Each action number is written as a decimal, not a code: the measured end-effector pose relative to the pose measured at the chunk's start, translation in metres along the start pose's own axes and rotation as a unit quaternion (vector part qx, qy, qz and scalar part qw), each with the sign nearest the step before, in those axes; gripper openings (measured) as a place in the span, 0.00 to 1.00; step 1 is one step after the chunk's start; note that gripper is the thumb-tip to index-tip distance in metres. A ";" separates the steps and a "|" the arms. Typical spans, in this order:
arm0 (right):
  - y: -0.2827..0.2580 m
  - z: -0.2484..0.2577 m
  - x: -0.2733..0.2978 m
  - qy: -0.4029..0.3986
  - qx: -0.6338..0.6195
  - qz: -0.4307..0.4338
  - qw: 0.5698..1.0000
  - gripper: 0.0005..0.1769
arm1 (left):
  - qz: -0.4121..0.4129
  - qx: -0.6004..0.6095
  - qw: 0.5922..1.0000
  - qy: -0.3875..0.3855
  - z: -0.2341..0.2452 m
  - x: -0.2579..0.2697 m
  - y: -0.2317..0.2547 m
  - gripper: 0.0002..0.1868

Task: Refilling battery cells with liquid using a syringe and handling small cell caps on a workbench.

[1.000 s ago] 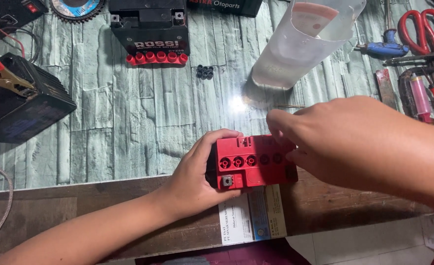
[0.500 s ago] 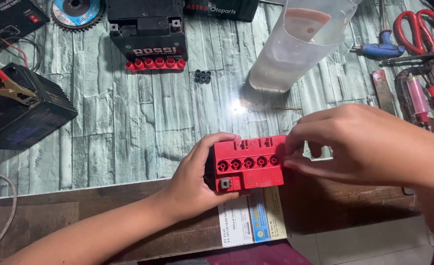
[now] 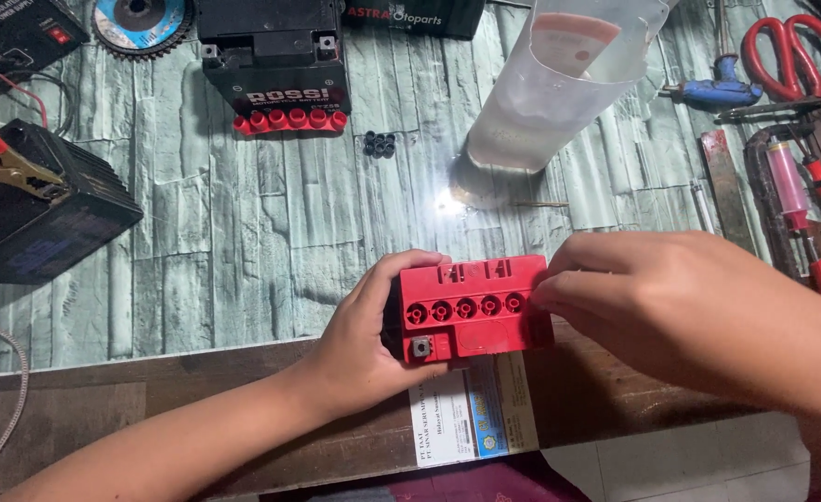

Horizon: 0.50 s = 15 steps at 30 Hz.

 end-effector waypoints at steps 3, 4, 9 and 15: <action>-0.010 -0.004 0.004 -0.021 0.139 0.012 0.990 0.04 | -0.004 0.006 1.000 -0.003 0.000 0.000 0.001 0.47; -0.009 -0.005 0.003 -0.068 0.165 -0.009 0.984 0.03 | -0.001 0.001 1.000 -0.002 0.000 0.000 0.002 0.47; -0.012 -0.006 -0.002 -0.149 0.187 -0.058 0.969 0.03 | 0.007 0.011 1.000 -0.005 0.001 -0.001 0.004 0.47; -0.012 -0.011 0.004 -0.021 0.150 -0.034 0.988 0.12 | -0.009 -0.008 1.000 0.002 0.000 0.000 0.002 0.47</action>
Point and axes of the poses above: each hand's wrist, its own x-axis away from the middle knuckle, its own z-axis out of the back of the hand, y = z × x, the point moved 2 cm from there along -x, towards the middle knuckle, and after that the axes turned 2 degrees about -x, right-handed, at the moved point
